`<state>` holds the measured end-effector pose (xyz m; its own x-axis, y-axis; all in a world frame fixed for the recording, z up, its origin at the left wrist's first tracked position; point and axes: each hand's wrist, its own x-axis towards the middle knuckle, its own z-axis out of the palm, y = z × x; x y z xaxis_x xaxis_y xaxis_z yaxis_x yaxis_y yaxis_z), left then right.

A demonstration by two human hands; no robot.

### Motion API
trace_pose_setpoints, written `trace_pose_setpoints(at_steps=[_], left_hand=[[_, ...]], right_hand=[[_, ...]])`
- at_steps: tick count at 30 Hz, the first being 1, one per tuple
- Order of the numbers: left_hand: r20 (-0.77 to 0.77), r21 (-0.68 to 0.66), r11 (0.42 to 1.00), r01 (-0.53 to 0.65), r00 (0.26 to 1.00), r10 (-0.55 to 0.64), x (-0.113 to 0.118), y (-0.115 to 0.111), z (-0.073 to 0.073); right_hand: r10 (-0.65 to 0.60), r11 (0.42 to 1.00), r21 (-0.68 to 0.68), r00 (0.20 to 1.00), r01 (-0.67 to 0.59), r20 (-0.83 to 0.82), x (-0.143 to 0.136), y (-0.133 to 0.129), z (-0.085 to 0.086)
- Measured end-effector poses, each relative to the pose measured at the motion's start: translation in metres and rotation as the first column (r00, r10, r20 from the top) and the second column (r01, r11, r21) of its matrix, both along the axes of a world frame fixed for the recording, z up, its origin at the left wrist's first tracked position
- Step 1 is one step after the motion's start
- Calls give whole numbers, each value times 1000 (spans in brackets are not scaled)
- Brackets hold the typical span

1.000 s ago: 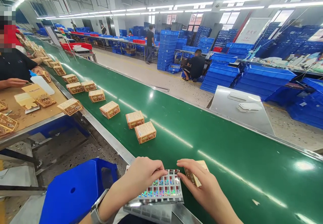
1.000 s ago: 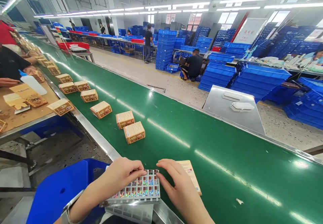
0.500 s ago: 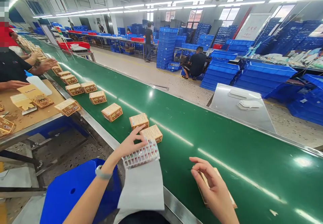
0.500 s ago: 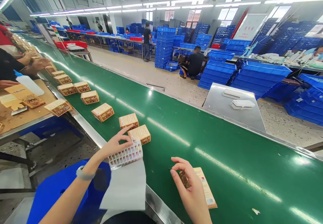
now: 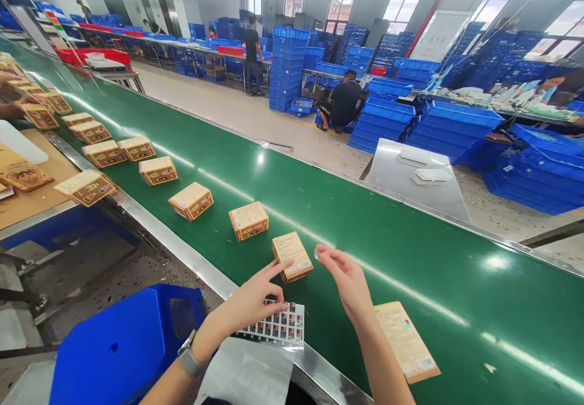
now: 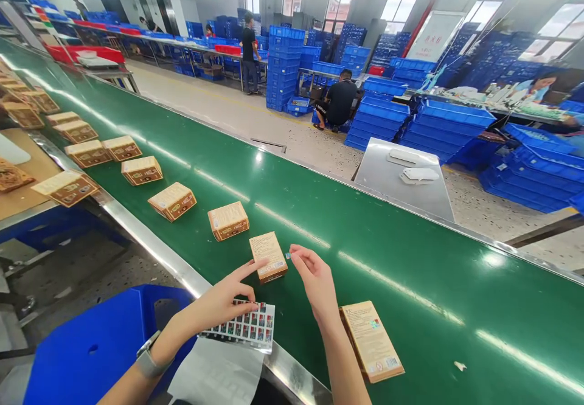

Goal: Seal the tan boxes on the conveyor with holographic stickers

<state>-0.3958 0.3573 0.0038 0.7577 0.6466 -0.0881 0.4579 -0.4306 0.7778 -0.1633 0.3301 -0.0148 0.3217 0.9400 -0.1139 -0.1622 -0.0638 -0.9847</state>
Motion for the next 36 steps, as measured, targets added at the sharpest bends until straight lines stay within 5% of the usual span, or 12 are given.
trace_pose_setpoints(at_steps=[6, 14, 25, 30, 33, 36], left_hand=[[41, -6, 1000, 26, 999, -26, 8, -1, -4], [41, -7, 998, 58, 997, -58, 23, -12, -3], [-5, 118, 985, 128, 992, -128, 39, -25, -5], [-47, 144, 985, -98, 993, 106, 21, -35, 5], [-85, 62, 972, -226, 969, 231, 2, -35, 23], [-151, -32, 967, -253, 958, 245, -9, -31, 42]], right_hand=[[58, 995, -85, 998, -61, -31, -13, 36, -19], [46, 997, -70, 998, -42, 49, -3, 19, -22], [-145, 986, -21, 914, 165, 378, 8, 4, -26], [-156, 985, 12, 856, 173, 493, 17, -4, -5], [13, 996, 60, 798, -61, 602, 6, -21, 24], [278, 881, 64, 623, -469, 732, -12, -37, 47]])
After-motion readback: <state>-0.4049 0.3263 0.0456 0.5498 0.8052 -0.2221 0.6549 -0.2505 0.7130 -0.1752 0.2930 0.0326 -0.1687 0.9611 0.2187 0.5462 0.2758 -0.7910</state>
